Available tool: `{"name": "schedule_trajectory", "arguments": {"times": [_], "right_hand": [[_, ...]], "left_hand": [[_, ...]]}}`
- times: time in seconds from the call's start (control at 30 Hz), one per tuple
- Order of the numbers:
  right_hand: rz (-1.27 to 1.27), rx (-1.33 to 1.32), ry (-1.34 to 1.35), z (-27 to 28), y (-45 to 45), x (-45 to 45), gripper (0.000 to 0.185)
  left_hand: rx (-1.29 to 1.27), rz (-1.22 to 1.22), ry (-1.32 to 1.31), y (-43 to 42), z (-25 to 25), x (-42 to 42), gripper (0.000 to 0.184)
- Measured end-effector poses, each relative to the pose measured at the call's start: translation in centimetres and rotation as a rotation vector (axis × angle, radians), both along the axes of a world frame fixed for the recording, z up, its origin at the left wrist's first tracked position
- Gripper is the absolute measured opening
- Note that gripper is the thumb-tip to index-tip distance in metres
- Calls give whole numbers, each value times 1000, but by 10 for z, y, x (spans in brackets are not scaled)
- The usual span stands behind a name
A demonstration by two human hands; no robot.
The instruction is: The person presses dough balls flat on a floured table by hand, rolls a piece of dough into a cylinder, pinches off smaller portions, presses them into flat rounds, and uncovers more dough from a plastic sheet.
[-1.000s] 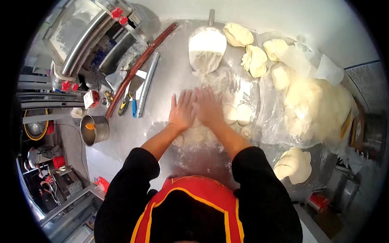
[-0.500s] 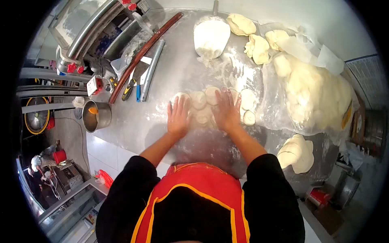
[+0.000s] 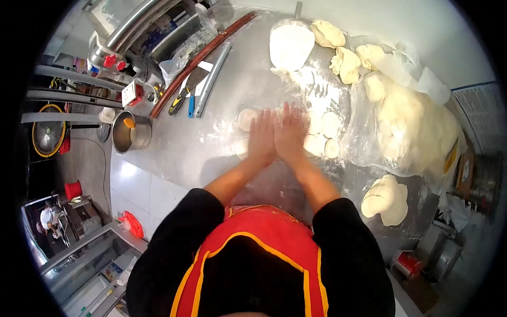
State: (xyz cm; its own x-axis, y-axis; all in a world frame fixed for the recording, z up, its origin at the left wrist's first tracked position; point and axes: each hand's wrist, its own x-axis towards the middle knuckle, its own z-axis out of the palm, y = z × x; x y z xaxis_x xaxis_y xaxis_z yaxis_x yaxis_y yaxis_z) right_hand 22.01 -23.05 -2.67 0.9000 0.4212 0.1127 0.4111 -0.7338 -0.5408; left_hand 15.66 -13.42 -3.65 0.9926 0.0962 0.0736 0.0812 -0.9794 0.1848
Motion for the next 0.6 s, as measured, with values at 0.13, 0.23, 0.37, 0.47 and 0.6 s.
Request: {"name": "schedule_trajectory", "arguments": {"times": [0.13,0.23,0.37,0.47,0.6], "right_hand": [[244,45,-21,-21,-18,-6,58],[173,-128,-59,-11,-16,-3,56],[130,-105,-57,-12,-14,1,55],[144,8,-40,-16,-27,8,57],[-69,-281,53,22,-94,31,63]], "left_hand": [[-142,10,64,-13,-19,-1,63],[-21,-3,103,-16,-16,-1,63],[39,-23,102,-13,-8,3,61],[71,-64,110,-9,-12,2,62],[19,-43,25,-10,-16,-1,63]]}}
